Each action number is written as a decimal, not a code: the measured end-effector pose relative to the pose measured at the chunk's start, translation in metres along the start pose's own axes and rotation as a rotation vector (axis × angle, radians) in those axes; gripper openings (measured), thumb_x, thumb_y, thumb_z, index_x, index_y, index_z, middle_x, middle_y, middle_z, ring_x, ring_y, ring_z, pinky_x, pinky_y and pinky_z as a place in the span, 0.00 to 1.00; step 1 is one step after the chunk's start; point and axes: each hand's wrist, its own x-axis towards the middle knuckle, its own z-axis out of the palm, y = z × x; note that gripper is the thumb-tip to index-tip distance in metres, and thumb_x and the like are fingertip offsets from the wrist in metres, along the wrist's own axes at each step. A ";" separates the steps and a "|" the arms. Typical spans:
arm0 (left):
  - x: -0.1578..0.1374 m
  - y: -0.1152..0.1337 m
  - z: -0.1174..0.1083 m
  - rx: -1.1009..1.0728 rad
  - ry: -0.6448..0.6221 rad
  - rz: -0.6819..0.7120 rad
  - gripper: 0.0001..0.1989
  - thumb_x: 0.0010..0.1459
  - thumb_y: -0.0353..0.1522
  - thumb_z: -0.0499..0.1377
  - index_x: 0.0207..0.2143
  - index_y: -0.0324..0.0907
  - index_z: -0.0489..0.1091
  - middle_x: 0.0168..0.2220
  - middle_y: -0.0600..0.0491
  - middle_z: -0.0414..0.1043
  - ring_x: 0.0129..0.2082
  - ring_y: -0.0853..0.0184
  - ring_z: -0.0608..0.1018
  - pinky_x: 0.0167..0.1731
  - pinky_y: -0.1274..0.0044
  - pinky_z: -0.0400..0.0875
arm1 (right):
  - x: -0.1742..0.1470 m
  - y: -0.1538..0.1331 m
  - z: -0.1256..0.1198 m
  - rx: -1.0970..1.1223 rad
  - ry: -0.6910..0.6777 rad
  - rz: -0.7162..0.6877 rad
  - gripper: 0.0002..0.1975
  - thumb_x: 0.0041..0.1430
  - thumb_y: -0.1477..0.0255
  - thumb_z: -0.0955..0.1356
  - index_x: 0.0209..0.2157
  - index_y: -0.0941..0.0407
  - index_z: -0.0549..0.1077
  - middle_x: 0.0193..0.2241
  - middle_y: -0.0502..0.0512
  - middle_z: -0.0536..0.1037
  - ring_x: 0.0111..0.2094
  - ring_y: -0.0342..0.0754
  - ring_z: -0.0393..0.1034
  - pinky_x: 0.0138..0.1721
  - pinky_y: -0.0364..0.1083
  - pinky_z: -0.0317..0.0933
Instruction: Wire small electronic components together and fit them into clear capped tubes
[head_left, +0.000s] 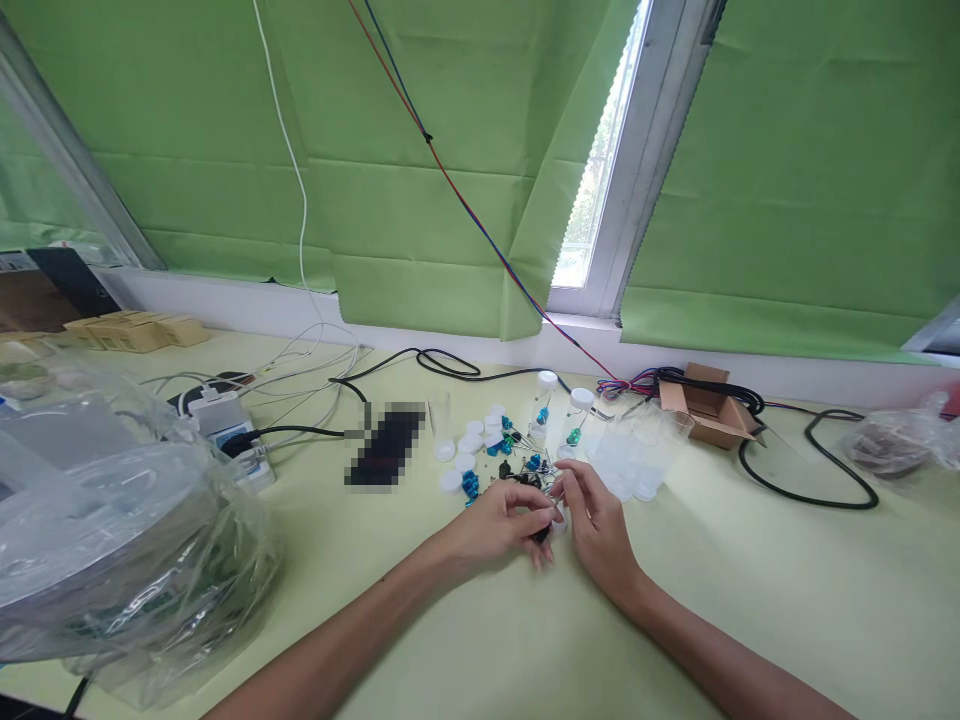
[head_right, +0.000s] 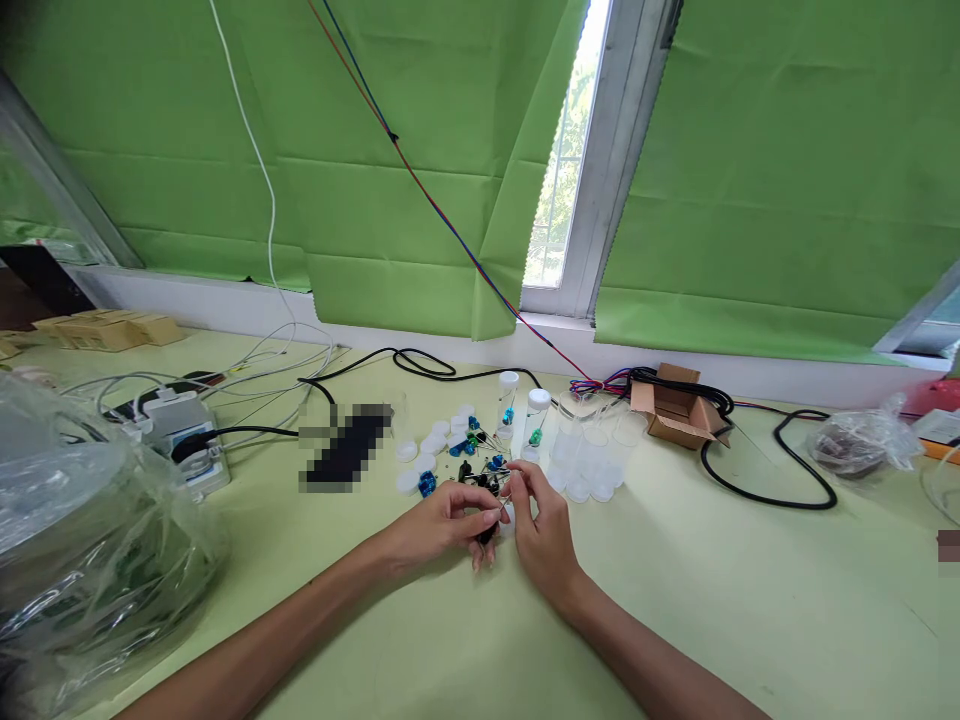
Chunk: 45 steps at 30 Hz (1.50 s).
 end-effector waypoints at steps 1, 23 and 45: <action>0.000 -0.001 0.000 0.002 -0.001 0.001 0.20 0.50 0.45 0.66 0.31 0.35 0.74 0.26 0.50 0.70 0.25 0.65 0.77 0.26 0.74 0.72 | 0.000 0.000 0.000 -0.003 -0.007 -0.008 0.14 0.69 0.64 0.59 0.46 0.55 0.70 0.31 0.53 0.76 0.32 0.47 0.71 0.35 0.45 0.65; 0.006 0.013 -0.025 -0.052 0.494 0.189 0.18 0.51 0.45 0.65 0.28 0.37 0.73 0.27 0.52 0.71 0.24 0.68 0.76 0.20 0.80 0.69 | -0.001 0.000 0.003 -0.137 0.007 -0.068 0.09 0.67 0.68 0.61 0.45 0.55 0.67 0.37 0.55 0.75 0.38 0.49 0.69 0.42 0.48 0.63; 0.010 0.003 -0.027 -0.107 0.560 0.188 0.18 0.53 0.46 0.62 0.29 0.38 0.70 0.26 0.57 0.67 0.13 0.79 0.66 0.10 0.85 0.54 | 0.003 0.009 0.005 -0.282 -0.165 -0.124 0.07 0.65 0.77 0.61 0.41 0.56 0.69 0.36 0.55 0.74 0.36 0.48 0.68 0.38 0.46 0.63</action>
